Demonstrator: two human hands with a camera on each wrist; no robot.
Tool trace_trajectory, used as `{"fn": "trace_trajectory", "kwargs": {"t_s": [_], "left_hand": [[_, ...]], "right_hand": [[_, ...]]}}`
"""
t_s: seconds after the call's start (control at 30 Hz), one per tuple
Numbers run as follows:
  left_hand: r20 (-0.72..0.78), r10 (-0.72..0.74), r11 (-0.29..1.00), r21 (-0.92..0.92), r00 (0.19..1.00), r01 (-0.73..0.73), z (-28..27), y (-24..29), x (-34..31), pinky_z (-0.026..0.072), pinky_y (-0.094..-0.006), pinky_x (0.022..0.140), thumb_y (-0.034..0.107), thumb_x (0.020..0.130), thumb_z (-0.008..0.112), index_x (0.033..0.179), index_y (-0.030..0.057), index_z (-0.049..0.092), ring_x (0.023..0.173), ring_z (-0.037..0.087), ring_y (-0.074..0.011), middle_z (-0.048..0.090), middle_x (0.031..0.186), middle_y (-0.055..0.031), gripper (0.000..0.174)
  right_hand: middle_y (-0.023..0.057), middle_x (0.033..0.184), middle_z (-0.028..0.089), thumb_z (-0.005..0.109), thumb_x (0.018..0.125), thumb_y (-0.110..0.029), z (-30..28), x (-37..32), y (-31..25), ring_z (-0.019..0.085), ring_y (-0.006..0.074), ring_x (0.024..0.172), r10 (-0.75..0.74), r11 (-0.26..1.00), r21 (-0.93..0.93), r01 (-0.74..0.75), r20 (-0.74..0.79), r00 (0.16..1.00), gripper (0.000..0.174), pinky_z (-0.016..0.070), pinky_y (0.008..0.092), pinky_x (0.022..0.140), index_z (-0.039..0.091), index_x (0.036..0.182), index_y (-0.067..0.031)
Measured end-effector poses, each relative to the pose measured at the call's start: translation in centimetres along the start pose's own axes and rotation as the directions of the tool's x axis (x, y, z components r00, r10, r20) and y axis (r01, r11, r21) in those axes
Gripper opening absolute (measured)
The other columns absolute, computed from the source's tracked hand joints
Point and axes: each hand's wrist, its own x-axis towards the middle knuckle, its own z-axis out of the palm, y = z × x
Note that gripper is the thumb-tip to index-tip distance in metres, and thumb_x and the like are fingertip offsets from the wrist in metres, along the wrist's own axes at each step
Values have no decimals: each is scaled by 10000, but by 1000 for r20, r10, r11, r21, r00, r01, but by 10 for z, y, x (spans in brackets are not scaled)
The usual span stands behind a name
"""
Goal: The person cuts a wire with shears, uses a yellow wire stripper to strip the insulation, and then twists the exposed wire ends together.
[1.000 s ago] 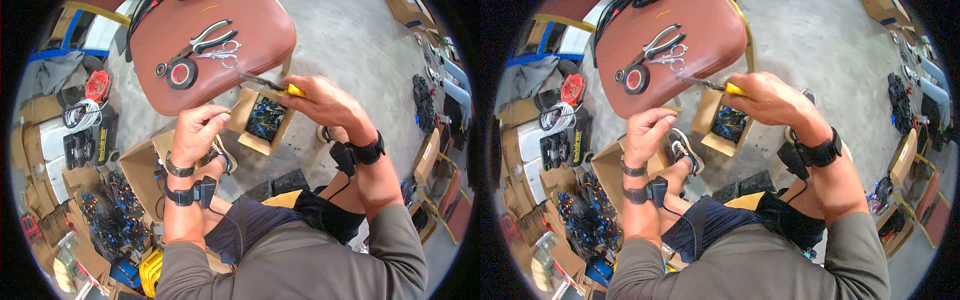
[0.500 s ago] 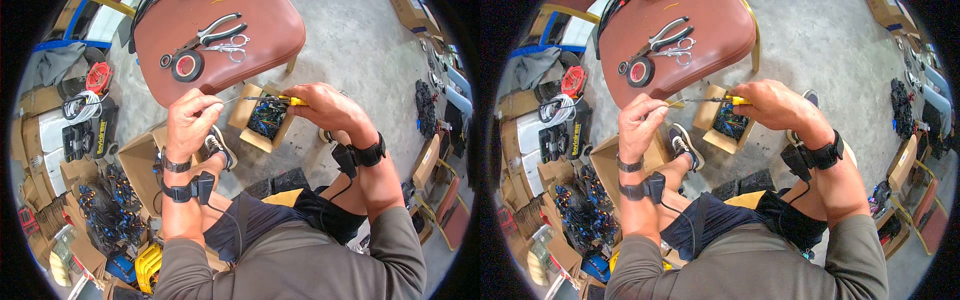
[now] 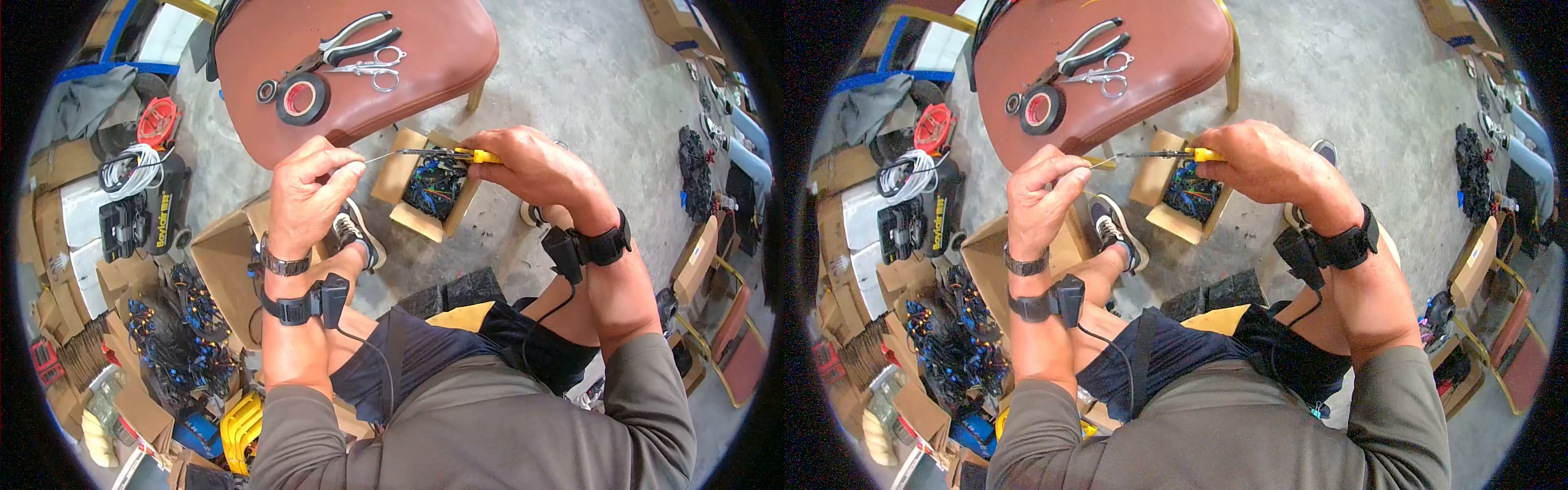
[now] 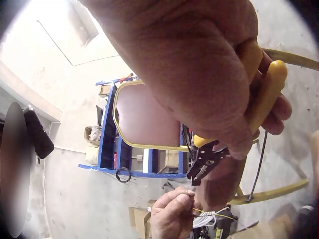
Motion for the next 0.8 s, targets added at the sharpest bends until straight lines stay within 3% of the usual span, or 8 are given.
{"fn": "trace_trajectory", "kwargs": {"t_s": [0.8], "left_hand": [[9,-22,1000,-17,1000,22,1,3,0,427,-269,610,-14,835,728,922,-5,741,680,538,-111,589,752,-28,89]], "right_hand": [[240,883,684,646,929,-231,3,2,1,658,442,905,8,999,-32,-8,-2,1000,242,519,506,771,663,1037,-15]]}}
